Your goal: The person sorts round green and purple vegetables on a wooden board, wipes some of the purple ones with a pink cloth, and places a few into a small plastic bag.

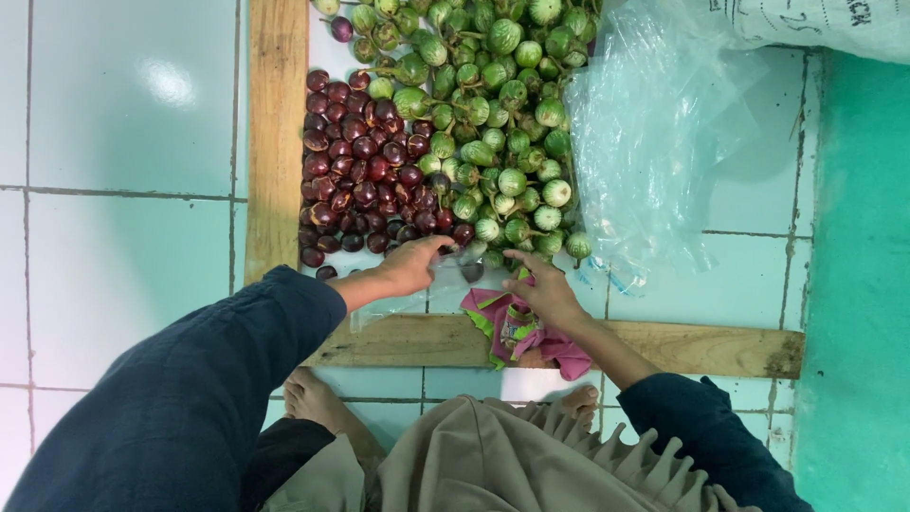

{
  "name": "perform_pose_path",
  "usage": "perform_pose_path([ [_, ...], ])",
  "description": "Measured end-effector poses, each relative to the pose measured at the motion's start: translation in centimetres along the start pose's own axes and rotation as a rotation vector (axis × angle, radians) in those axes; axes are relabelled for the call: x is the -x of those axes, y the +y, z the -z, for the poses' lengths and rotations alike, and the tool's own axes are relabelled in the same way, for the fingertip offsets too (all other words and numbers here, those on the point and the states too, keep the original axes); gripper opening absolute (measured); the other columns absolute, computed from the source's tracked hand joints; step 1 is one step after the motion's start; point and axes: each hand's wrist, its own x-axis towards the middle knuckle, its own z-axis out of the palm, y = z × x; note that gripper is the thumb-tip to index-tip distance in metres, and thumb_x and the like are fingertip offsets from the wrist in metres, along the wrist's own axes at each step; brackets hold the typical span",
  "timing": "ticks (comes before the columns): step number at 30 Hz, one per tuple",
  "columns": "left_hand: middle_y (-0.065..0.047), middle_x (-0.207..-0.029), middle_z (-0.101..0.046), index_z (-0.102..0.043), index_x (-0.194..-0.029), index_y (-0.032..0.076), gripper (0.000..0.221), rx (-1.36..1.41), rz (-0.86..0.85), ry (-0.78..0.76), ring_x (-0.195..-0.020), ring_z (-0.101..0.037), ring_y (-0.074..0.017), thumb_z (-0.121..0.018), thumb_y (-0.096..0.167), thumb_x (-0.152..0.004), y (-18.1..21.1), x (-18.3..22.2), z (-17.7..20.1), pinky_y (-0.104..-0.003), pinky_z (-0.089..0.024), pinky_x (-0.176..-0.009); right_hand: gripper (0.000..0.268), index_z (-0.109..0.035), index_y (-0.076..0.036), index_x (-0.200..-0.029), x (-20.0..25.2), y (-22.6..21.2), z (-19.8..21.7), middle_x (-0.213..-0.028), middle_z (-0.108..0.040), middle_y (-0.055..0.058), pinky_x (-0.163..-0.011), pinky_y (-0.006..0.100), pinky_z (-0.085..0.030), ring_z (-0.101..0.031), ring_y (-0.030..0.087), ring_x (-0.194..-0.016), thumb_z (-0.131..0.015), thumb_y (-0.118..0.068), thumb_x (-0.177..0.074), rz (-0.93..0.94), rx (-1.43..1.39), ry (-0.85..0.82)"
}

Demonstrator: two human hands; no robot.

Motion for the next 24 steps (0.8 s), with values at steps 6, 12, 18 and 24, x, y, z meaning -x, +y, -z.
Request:
perform_pose_path([
  [6, -0.018, -0.144, -0.054, -0.042, -0.155, 0.022, 0.066, -0.079, 0.032, -0.050, -0.130, -0.057, -0.0364, -0.062, 0.014, -0.092, -0.2, -2.0, -1.7, -0.048, -0.054, -0.102, 0.036, -0.068, -0.012, -0.132, -2.5, 2.7, -3.2, -0.119, -0.072, 0.023, -0.101, 0.056, -0.049, -0.063, 0.048, -0.118, -0.073, -0.017, -0.097, 0.136, -0.037, -0.096],
  [12, -0.012, -0.142, -0.056, -0.041, -0.155, 0.025, 0.084, 0.012, 0.010, -0.109, -0.129, -0.059, -0.0307, -0.081, 0.030, -0.081, 1.3, -1.2, -1.7, -0.041, -0.055, -0.101, 0.011, -0.076, -0.018, -0.103, -0.7, -0.8, -4.3, -0.109, -0.068, 0.012, -0.074, 0.051, -0.060, -0.071, 0.043, -0.090, -0.071, -0.025, -0.097, 0.420, 0.182, 0.012],
  [18, -0.031, -0.139, -0.059, -0.044, -0.151, 0.005, 0.092, 0.258, -0.189, -0.381, -0.129, -0.054, -0.0501, -0.084, 0.027, -0.071, 6.5, 2.9, 0.6, -0.057, -0.046, -0.109, 0.012, -0.069, -0.026, -0.097, 2.7, -2.3, -5.2, -0.104, -0.069, -0.005, -0.058, 0.039, -0.060, -0.074, 0.032, -0.073, -0.062, -0.034, -0.102, 0.654, 0.409, 0.148],
  [24, -0.009, -0.111, -0.076, -0.071, -0.121, 0.018, 0.055, 0.341, -0.140, -0.420, -0.106, -0.069, -0.0258, -0.088, 0.037, -0.072, 4.5, 1.6, -1.7, -0.042, -0.055, -0.095, 0.013, -0.068, -0.018, -0.091, 3.8, -3.2, -2.9, -0.074, -0.076, 0.005, -0.055, 0.035, -0.059, -0.075, 0.031, -0.062, -0.064, -0.025, -0.101, 0.624, 0.220, 0.131],
])
